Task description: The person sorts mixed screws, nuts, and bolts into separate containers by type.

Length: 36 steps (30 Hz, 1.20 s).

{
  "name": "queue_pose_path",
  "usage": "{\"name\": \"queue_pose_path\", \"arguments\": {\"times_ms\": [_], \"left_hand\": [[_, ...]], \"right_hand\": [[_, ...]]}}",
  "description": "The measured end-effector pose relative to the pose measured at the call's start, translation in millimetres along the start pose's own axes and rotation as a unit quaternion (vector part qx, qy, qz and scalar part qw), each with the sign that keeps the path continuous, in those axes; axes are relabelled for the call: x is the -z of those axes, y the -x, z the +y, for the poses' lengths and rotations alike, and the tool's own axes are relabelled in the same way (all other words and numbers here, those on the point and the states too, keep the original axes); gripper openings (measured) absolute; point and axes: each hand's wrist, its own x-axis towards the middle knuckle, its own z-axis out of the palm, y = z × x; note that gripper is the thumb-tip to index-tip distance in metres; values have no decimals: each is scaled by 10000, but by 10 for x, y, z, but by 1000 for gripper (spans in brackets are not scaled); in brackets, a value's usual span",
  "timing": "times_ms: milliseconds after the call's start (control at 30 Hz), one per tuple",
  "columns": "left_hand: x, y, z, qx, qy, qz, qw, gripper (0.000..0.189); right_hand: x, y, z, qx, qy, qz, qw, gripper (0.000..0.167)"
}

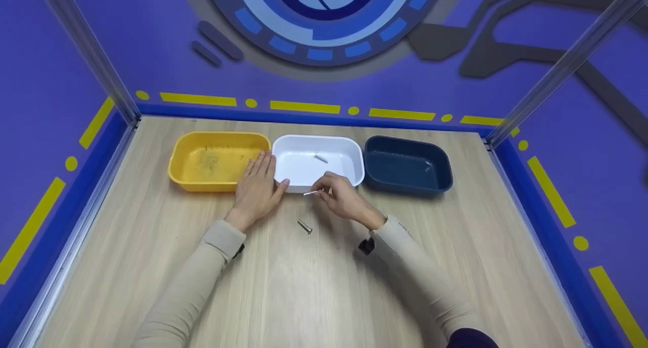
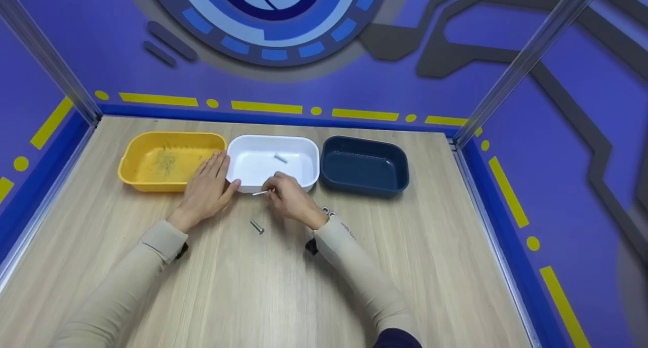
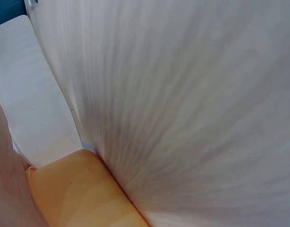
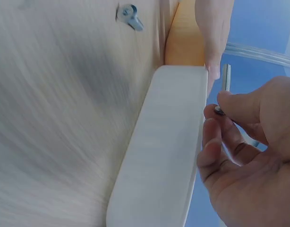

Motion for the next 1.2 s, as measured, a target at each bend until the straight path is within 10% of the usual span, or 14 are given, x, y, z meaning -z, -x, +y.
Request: {"name": "queue_pose_path", "arguments": {"times_ms": [1200], "left_hand": [[14, -5, 11, 86, 37, -154, 9998, 82]], "right_hand": [[43, -501, 435, -581, 250, 807, 9947, 9]]}}
